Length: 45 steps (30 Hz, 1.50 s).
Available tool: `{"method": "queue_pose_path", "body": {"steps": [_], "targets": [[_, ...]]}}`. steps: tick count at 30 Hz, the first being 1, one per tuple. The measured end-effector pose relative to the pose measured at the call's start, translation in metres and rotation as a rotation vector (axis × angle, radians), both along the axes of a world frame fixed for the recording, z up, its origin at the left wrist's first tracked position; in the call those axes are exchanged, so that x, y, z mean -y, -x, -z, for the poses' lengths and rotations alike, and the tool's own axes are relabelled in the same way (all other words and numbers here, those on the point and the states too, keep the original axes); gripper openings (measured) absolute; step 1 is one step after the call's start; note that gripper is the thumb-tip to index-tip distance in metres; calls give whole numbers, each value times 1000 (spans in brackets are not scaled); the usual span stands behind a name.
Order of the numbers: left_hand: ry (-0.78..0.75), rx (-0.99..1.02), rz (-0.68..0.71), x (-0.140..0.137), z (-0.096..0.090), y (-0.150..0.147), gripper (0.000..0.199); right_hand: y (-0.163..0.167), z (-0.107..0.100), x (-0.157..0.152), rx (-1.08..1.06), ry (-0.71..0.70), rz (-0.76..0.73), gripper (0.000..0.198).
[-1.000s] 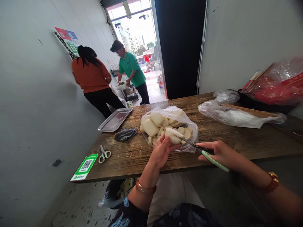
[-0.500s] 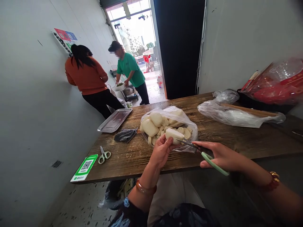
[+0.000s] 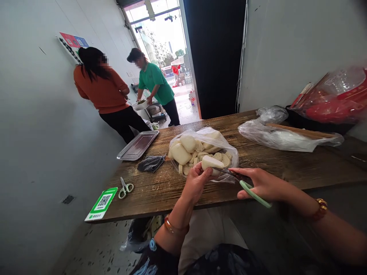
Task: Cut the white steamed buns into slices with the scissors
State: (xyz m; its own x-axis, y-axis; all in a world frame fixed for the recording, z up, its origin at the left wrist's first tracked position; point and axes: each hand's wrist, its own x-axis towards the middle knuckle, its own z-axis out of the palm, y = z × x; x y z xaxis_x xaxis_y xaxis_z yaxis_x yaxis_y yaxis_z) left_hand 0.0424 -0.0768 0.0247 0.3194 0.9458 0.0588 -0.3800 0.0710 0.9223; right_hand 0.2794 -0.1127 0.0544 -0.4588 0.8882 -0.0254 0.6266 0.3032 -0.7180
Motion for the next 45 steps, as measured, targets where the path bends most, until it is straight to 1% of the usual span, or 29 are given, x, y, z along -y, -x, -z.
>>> {"method": "queue_pose_path", "body": {"steps": [3,7,11,14,17,20,23,26,35,42,45], "targets": [[6,2,10,-1,1,0,43,-3,5,-1,10,-8,28,71],[4,-7,14,-2,2,0,40,-9,15,-4,-24,-39,57,59],[2,-6,29,-4,1,1,41,-12,23,-5,-45,-58,60,54],[25,26,39,-4,-1,3,45,-12,24,-4,-42,-73,57,52],[53,69,48,-4,-2,4,48,-11,19,-1,-22,-54,81,58],[70,58,35,-4,-3,3,45,-11,13,2,-19,25,66,71],[53,30,13,-4,-4,1,43,-12,11,3,-39,92,20,81],[32,5,13,-3,-5,-1,44,-11,12,2,-41,105,17,86],[7,-46,-1,-5,-2,-1,45,-6,6,1,-46,104,-19,90],[-21,-115,9,-3,-2,-4,38,-2,11,-3,-52,71,-11,86],[-43,-141,10,-4,-2,-2,37,-3,14,-5,-44,33,18,77]]}}
